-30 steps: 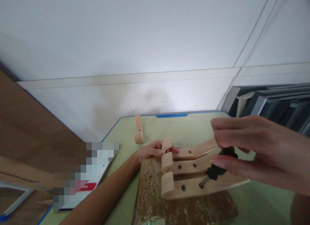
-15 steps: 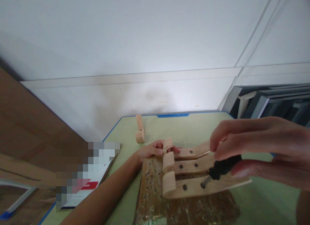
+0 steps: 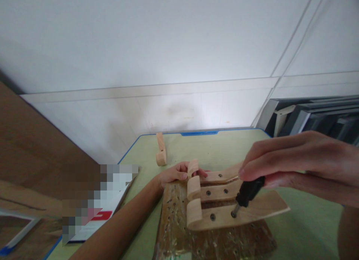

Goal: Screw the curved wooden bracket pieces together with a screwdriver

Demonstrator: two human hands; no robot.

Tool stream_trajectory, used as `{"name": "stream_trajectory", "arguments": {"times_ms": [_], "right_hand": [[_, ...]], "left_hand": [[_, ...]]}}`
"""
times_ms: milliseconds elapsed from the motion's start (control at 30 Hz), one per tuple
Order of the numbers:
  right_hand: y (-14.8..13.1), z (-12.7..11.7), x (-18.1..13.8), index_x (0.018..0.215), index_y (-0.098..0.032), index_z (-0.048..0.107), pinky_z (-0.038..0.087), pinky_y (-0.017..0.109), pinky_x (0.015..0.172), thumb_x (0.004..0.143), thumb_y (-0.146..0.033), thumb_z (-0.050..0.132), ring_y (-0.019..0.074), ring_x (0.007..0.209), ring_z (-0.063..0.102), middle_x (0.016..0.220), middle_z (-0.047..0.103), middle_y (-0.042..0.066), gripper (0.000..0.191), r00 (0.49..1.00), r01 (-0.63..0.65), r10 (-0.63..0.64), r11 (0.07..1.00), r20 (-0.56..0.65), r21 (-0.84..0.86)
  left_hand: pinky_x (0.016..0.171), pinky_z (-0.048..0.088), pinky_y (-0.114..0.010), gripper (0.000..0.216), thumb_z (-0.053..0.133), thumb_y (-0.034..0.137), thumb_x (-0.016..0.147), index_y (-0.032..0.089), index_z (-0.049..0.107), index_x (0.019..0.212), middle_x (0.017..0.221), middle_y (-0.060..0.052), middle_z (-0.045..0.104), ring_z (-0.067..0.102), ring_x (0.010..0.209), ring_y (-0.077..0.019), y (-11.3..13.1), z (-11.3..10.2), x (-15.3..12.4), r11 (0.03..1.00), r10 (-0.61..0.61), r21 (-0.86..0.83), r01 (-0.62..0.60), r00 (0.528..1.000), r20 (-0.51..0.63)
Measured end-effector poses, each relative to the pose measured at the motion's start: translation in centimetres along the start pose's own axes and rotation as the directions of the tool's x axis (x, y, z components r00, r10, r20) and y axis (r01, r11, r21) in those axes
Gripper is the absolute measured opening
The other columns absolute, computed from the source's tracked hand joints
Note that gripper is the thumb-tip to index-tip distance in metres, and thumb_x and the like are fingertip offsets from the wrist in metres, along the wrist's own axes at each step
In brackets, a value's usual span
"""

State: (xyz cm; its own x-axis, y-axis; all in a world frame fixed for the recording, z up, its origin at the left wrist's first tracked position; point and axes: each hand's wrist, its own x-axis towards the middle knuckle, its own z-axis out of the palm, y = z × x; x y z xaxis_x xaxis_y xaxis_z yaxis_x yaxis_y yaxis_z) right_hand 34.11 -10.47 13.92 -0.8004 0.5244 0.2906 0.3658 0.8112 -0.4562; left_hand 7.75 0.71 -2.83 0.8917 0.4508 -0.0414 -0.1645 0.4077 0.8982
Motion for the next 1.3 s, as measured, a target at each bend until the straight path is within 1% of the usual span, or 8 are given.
{"name": "stream_trajectory", "arguments": {"times_ms": [167,400,633,933,1033,1133,1233,1300], "right_hand": [[-0.3,0.0,0.5,0.101,-0.02,0.056,0.042,0.014,0.068,0.084,-0.016,0.05,0.0065,0.081,0.057,0.092,0.059,0.001,0.018,1.0,0.005,-0.005,1.0,-0.007,0.002],[-0.6,0.5,1.1,0.088,-0.019,0.054,0.039,0.013,0.061,0.081,-0.023,0.056,0.0046,0.069,0.055,0.078,0.058,-0.005,0.008,0.997,-0.078,0.078,0.997,0.002,-0.02],[-0.7,1.0,1.2,0.077,-0.019,0.047,0.03,0.019,0.048,0.082,-0.028,0.054,0.0067,0.054,0.046,0.062,0.05,-0.005,0.013,0.993,-0.116,0.111,0.976,-0.035,-0.183],[0.0,1.7,1.6,0.061,-0.018,0.036,0.02,0.024,0.05,0.085,-0.035,0.047,0.0068,0.05,0.035,0.054,0.035,-0.006,0.032,0.986,-0.152,0.121,0.931,-0.112,-0.331],[0.1,1.7,1.6,0.066,-0.018,0.042,0.023,0.024,0.051,0.085,-0.033,0.047,0.0075,0.052,0.038,0.057,0.04,-0.005,0.025,0.982,-0.174,0.142,0.937,-0.125,-0.304],[0.1,1.5,1.5,0.086,-0.021,0.051,0.03,0.023,0.054,0.085,-0.029,0.048,0.0093,0.06,0.048,0.071,0.054,-0.003,0.008,0.983,-0.171,0.148,0.949,-0.104,-0.264],[-0.3,1.1,1.0,0.108,-0.026,0.048,0.038,0.022,0.063,0.085,-0.028,0.049,0.012,0.078,0.057,0.096,0.061,-0.001,0.024,0.991,-0.118,0.1,0.966,-0.088,-0.23],[-0.7,0.8,0.6,0.111,-0.029,0.047,0.041,0.02,0.069,0.084,-0.026,0.05,0.0128,0.089,0.057,0.105,0.061,-0.003,0.027,0.994,-0.097,0.084,0.968,-0.066,-0.23]], "left_hand": [[0.081,0.043,-0.03,0.035,0.066,0.02,0.063,0.011,0.064,0.097,0.104,-0.01,0.064,0.059,0.094,-0.0225,-0.2,-0.4,-0.1,1.0,-0.002,0.009,0.002,1.0,-0.002],[0.08,0.043,-0.03,0.042,0.067,0.024,0.063,0.007,0.062,0.101,0.102,-0.011,0.064,0.06,0.091,-0.0225,0.0,-0.1,0.1,1.0,-0.006,0.013,0.006,0.999,0.034],[0.079,0.043,-0.029,0.034,0.066,0.021,0.063,0.01,0.064,0.095,0.104,-0.009,0.064,0.06,0.092,-0.0208,0.1,0.0,0.0,1.0,0.013,-0.014,-0.013,0.999,0.041],[0.082,0.042,-0.03,0.031,0.067,0.019,0.062,0.012,0.066,0.093,0.103,-0.009,0.065,0.058,0.094,-0.0213,0.0,-0.1,0.0,1.0,0.019,-0.011,-0.019,1.0,0.017],[0.079,0.043,-0.029,0.034,0.066,0.019,0.062,0.012,0.065,0.095,0.101,-0.01,0.066,0.06,0.09,-0.0208,0.2,0.2,-0.1,1.0,0.005,-0.004,-0.005,1.0,0.012],[0.079,0.043,-0.029,0.037,0.067,0.021,0.062,0.009,0.065,0.097,0.099,-0.01,0.066,0.06,0.088,-0.0209,0.5,0.5,-0.1,1.0,-0.011,0.004,0.011,1.0,0.01],[0.078,0.042,-0.027,0.037,0.07,0.022,0.06,0.009,0.066,0.095,0.099,-0.01,0.066,0.06,0.088,-0.0208,0.5,0.4,-0.1,1.0,-0.014,0.009,0.013,1.0,0.008],[0.076,0.043,-0.027,0.039,0.071,0.023,0.058,0.01,0.066,0.095,0.1,-0.01,0.066,0.06,0.087,-0.0209,0.5,0.3,-0.2,1.0,-0.014,0.011,0.014,1.0,0.004]]}}
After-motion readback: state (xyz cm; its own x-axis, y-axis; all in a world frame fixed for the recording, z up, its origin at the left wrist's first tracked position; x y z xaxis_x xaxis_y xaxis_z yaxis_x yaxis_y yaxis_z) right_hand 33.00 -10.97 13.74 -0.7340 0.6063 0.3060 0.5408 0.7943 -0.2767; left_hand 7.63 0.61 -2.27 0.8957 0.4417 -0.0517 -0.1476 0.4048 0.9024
